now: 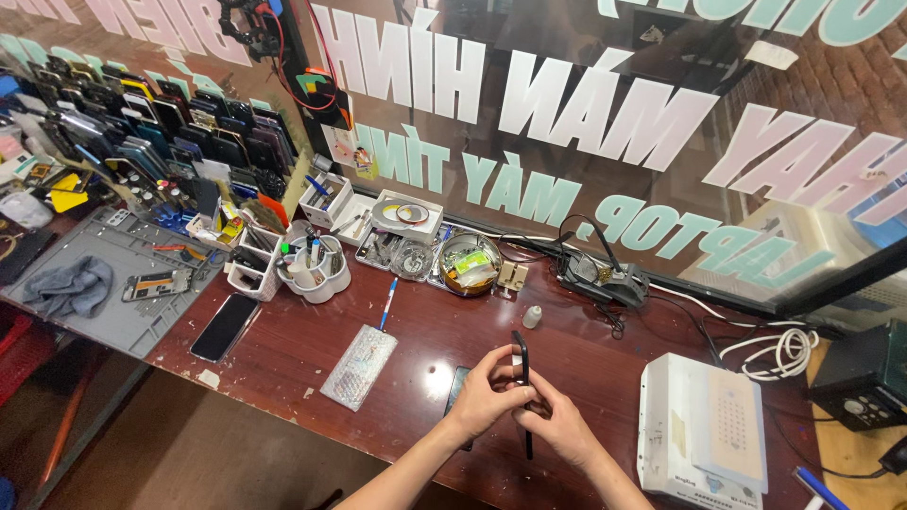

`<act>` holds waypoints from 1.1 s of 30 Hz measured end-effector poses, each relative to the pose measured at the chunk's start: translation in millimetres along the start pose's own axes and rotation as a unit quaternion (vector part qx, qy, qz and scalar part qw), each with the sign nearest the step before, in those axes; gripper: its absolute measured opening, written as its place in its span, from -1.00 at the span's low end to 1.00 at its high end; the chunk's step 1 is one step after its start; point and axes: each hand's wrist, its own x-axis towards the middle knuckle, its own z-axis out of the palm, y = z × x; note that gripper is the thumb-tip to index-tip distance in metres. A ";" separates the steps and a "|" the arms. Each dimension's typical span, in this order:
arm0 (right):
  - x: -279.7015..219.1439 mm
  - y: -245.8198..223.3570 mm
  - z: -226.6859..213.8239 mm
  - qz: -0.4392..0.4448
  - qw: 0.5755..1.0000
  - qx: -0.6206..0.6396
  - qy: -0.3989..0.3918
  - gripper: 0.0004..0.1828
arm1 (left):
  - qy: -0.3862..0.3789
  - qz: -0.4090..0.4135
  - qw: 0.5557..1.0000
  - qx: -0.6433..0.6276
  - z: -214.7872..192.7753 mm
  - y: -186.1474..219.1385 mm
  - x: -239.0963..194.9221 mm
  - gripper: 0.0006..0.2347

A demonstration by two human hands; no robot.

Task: The person removes the back cover of a black smartphone using a metal prying tool, then disconnects internal ribbon cables and removes the battery. The device is disassembled on a cluttered workbench with tools and parts visible.

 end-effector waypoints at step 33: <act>141.0 -9.0 146.4 0.049 0.994 0.078 -0.065 -0.05 | 0.518 -0.300 0.642 0.478 -406.2 -62.1 -42.3 -0.53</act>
